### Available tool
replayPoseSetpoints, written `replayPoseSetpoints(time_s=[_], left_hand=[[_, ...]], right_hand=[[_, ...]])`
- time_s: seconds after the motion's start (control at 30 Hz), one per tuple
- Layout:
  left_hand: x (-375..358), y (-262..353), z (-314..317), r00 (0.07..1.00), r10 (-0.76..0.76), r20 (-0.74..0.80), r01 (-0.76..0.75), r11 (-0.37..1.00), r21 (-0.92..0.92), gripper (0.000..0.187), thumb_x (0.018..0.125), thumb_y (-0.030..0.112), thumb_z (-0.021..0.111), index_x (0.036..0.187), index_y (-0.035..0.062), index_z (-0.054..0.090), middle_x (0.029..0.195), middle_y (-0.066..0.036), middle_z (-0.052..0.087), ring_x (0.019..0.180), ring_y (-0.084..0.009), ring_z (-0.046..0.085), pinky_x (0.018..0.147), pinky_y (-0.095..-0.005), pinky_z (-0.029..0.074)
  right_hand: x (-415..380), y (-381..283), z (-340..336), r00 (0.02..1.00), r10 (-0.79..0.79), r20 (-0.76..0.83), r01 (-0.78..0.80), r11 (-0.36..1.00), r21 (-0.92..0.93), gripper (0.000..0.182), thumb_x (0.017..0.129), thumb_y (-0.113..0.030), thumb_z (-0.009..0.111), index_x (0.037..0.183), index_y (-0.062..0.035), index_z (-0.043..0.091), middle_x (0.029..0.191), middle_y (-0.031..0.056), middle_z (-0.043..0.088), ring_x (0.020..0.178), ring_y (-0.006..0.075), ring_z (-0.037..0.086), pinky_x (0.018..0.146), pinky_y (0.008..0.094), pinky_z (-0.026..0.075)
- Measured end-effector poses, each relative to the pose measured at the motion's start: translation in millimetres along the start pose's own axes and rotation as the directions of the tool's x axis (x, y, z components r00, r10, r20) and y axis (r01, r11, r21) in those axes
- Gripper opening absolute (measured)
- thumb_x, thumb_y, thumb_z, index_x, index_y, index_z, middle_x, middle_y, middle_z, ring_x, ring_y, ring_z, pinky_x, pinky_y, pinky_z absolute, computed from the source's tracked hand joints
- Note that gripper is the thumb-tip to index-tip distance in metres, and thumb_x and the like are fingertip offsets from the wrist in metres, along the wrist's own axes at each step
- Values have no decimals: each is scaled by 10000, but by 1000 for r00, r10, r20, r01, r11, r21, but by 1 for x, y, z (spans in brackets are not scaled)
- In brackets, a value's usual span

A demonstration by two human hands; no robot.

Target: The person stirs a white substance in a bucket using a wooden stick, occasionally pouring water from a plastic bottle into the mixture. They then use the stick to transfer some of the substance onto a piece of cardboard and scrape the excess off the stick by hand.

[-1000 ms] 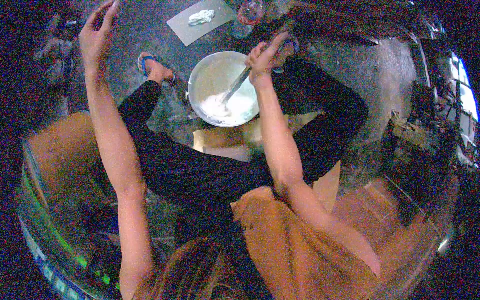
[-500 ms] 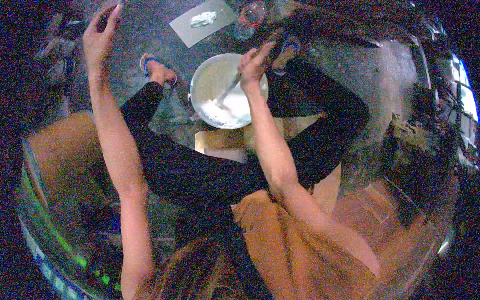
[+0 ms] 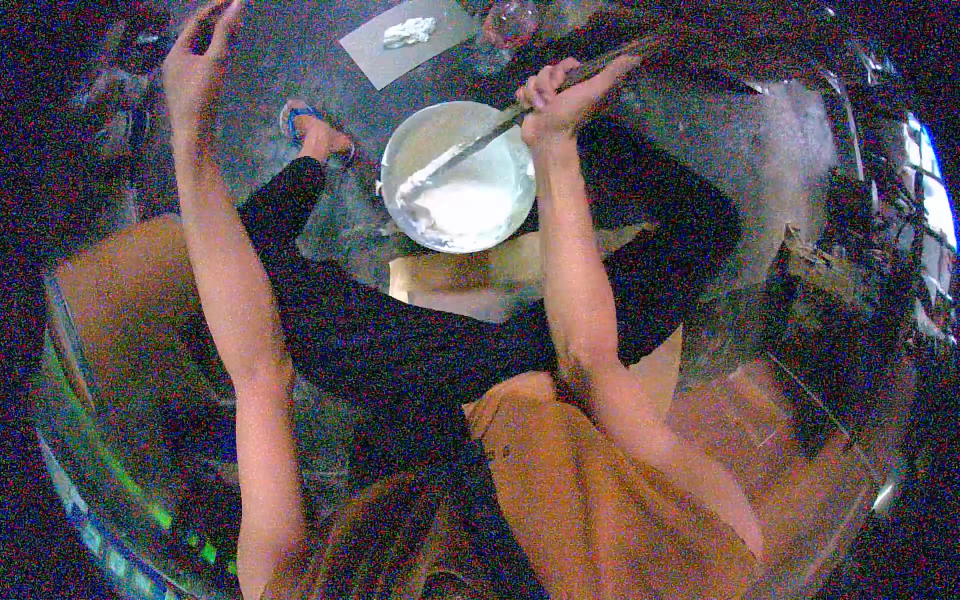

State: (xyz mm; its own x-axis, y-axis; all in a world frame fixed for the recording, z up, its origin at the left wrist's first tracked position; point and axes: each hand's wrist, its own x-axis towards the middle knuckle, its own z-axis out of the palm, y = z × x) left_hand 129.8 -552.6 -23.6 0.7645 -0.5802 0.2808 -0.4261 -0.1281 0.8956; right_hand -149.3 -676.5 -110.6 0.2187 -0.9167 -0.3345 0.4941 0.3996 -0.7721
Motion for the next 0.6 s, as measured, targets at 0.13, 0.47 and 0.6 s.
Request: replayPoseSetpoints(time_s=[0.13, 0.47, 0.6], left_hand=[[4, -15, -1, 999, 9, 47, -6, 998, -64, 202, 849, 179, 624, 959, 9, 620, 703, 24, 546, 628, -57, 482, 567, -204, 383], [2, -2, 1, 999, 9, 30, -9, 1000, -24, 193, 854, 182, 616, 951, 15, 617, 711, 32, 540, 637, -55, 475, 572, -208, 384], [0, -2, -2, 998, 2, 58, -3, 1000, 18, 190, 858, 177, 611, 949, 10, 614, 709, 30, 536, 639, -55, 474, 573, -208, 383]], right_hand=[[-2, 18, 3, 991, -135, -2, 134, 988, -80, 721, 667, -866, 281, 521, -160, 279, 409, -32, 207, 341, 115, 188, 369, 257, 174], [10, 50, -41, 966, 49, -254, -47, 999, 14, 716, 649, -875, 298, 564, -164, 289, 420, -32, 232, 333, 112, 190, 353, 257, 159], [11, 47, -35, 979, 24, -202, -15, 999, 46, 700, 652, -870, 306, 546, -177, 302, 408, -37, 231, 308, 109, 223, 315, 255, 178]])
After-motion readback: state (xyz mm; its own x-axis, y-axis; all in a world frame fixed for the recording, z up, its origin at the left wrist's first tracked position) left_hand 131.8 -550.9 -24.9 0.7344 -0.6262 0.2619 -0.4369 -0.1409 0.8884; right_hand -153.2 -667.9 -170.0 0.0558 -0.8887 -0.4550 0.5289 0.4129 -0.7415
